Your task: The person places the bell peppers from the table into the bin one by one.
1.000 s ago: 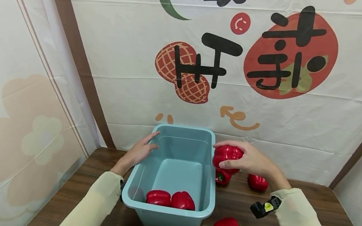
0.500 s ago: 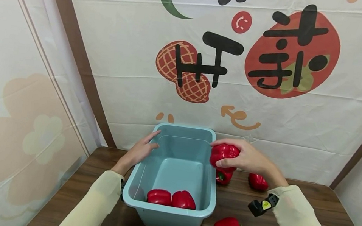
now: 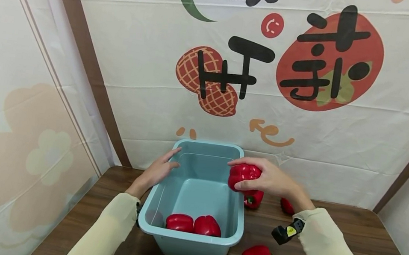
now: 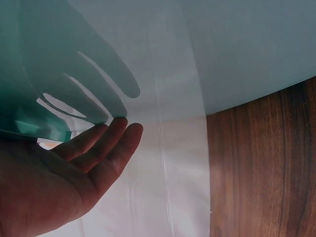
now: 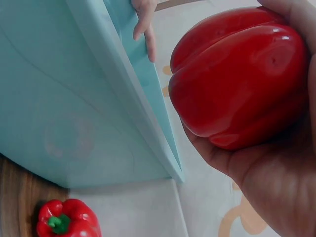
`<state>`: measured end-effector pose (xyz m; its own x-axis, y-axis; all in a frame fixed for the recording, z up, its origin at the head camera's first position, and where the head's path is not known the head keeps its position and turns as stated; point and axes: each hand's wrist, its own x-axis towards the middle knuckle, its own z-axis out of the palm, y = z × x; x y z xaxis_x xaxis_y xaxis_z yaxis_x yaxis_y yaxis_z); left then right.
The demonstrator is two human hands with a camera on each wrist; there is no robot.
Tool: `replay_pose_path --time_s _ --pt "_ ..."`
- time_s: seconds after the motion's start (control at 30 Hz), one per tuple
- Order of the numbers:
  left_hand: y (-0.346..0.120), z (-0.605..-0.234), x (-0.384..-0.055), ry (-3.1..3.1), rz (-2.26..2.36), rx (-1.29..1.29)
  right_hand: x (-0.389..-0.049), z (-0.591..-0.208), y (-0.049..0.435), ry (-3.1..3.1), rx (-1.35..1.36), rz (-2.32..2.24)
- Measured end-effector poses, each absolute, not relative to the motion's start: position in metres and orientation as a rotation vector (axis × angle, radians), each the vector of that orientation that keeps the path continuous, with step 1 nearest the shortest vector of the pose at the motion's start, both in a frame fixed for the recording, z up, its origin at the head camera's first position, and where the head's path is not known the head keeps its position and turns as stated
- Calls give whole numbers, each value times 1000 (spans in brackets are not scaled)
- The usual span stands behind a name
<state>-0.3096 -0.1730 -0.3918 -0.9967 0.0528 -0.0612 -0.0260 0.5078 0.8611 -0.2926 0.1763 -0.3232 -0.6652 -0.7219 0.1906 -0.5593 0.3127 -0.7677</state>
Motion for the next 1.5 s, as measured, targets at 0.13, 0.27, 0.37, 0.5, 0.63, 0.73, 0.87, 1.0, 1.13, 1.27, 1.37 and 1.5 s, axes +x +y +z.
replay_pose_path --time_s 0.13,0.27,0.37,0.5,0.63,0.73,0.87,1.0,1.13,1.27,1.37,1.5 --pt "-174 -391 -309 2653 1520 17 -292 -325 168 2360 -1191 -1278" --pt "-174 -392 -309 2649 1527 19 -292 -327 160 2311 -1193 -1291" --pt "-174 -393 -309 2652 1528 26 -293 -330 155 2275 -1188 -1303" --pt "-175 -393 -309 2648 1535 31 -293 -333 149 2251 -1182 -1307" --pt "-175 -393 -309 2648 1534 28 -293 -334 145 2235 -1174 -1312" --pt "-175 -393 -309 2652 1531 25 -292 -336 142 2226 -1161 -1319" --pt "-175 -394 -310 2654 1529 25 -292 -339 138 2211 -1145 -1327" --pt "-175 -394 -310 2658 1525 30 -292 -342 134 2186 -1137 -1340" --pt "-175 -393 -309 2655 1526 23 -292 -345 130 2166 -1143 -1354" --pt "-175 -393 -309 2650 1527 19 -291 -347 126 2160 -1152 -1360" --pt "-174 -393 -309 2655 1524 23 -291 -348 124 2138 -1145 -1365" --pt "-174 -393 -309 2651 1530 19 -290 -350 120 2113 -1130 -1360"
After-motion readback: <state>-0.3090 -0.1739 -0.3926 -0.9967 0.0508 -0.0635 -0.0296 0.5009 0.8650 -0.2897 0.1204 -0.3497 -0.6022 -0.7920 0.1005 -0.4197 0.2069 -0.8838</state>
